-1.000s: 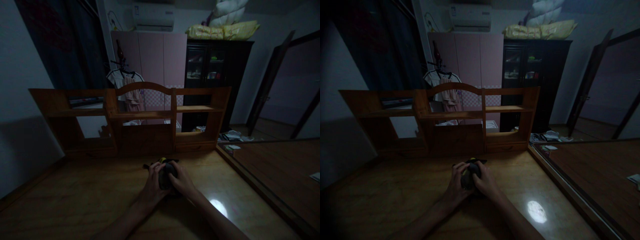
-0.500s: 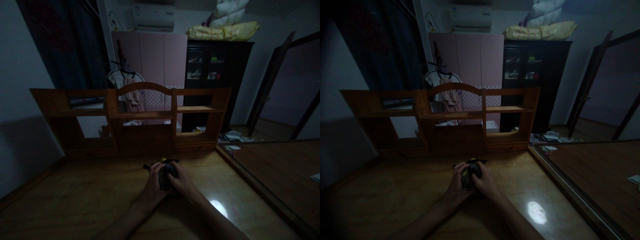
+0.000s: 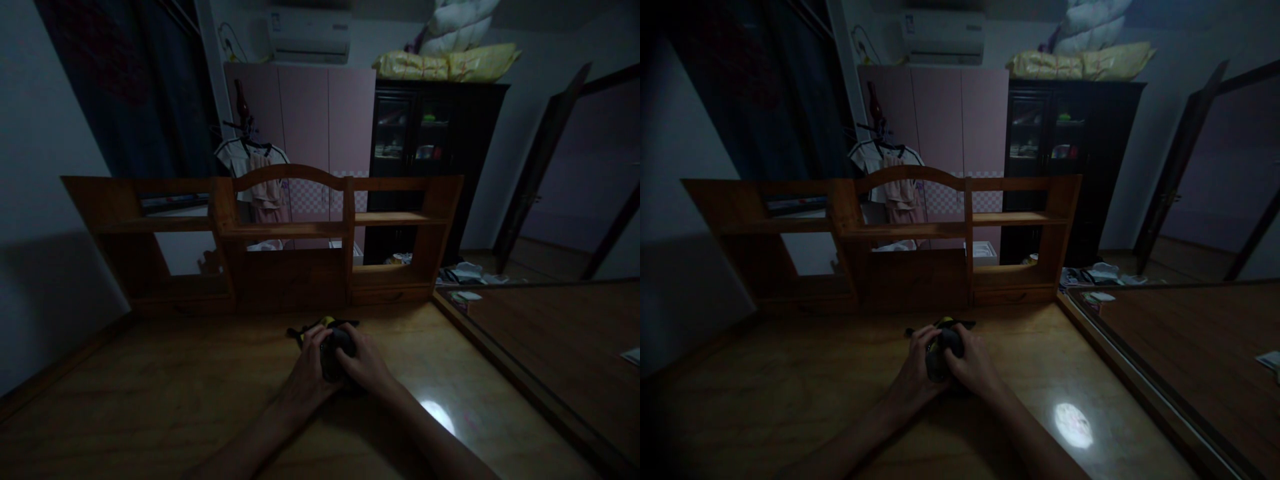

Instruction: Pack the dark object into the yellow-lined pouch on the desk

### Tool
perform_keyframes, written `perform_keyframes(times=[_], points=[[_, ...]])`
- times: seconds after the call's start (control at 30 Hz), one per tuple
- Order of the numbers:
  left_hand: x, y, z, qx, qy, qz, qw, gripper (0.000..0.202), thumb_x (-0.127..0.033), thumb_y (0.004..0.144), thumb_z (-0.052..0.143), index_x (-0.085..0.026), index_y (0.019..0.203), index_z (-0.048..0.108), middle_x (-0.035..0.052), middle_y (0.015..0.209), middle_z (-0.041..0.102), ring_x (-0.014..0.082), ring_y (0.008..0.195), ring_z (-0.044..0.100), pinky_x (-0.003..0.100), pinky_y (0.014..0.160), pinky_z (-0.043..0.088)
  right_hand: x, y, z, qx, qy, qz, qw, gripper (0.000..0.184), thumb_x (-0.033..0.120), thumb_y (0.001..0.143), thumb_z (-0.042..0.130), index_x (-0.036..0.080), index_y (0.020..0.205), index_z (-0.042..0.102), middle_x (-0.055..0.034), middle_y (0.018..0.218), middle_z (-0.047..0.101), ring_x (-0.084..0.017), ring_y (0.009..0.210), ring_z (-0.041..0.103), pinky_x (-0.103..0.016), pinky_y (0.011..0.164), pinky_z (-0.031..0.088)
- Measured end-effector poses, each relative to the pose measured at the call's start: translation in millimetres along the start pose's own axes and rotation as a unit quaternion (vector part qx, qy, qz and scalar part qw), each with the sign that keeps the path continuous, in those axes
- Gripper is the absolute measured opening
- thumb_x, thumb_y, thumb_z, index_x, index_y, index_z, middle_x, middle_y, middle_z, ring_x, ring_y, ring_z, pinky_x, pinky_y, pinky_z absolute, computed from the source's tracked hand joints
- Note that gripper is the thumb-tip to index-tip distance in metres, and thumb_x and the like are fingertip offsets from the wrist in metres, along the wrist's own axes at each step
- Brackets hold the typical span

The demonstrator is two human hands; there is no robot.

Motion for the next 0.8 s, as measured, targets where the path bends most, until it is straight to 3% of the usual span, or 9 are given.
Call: perform_keyframes(times=[0.17,0.4,0.67,0.8], points=[[0.4,-0.2,-0.4,-0.005,0.006,0.009,1.000,0.078,-0.025,0.069,0.073,-0.021,0.132,0.028,0.0145,0.132,0.031,0.0291,0.127,0.034,0.050,0.103,0.038,0.2,-0.2,0.0,0.004,-0.013,-0.004,1.000,0.024,0.015,0.078,0.055,0.021,0.102,0.056,-0.0008,0.086,0.064,-0.018,0.077,0.060,-0.024,0.067,0.041],[-1.3,-1.9,0.4,0.036,0.027,0.005,0.999,0.078,-0.023,0.069,0.073,-0.023,0.132,0.028,0.0134,0.134,0.030,0.0294,0.129,0.032,0.050,0.104,0.037,2.0,-3.3,-3.6,0.017,-0.036,-0.022,0.999,0.026,0.020,0.083,0.052,0.019,0.109,0.054,-0.0053,0.095,0.064,-0.021,0.087,0.060,-0.028,0.074,0.043],[-3.0,-2.4,0.3,0.028,0.044,0.012,0.999,0.084,-0.019,0.063,0.077,-0.023,0.132,0.028,0.0125,0.133,0.032,0.0294,0.128,0.035,0.051,0.104,0.038,7.3,-3.9,-5.7,0.045,-0.064,-0.055,0.995,0.021,0.020,0.088,0.047,0.019,0.108,0.053,-0.0055,0.095,0.064,-0.020,0.084,0.060,-0.028,0.073,0.042],[-3.3,-2.1,-2.2,-0.006,0.035,0.005,0.999,0.081,-0.022,0.066,0.075,-0.024,0.131,0.029,0.0129,0.132,0.034,0.0299,0.126,0.036,0.053,0.102,0.038,4.9,-4.2,-4.5,0.052,-0.073,-0.054,0.995,0.024,0.023,0.090,0.045,0.020,0.114,0.050,-0.0060,0.101,0.064,-0.020,0.088,0.060,-0.029,0.076,0.044]])
Point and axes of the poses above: each hand's wrist, its own y-axis towards the middle knuckle, its own z-axis out of the palm, x = y × z, the point moved 6 cm from there along y, towards the middle knuckle
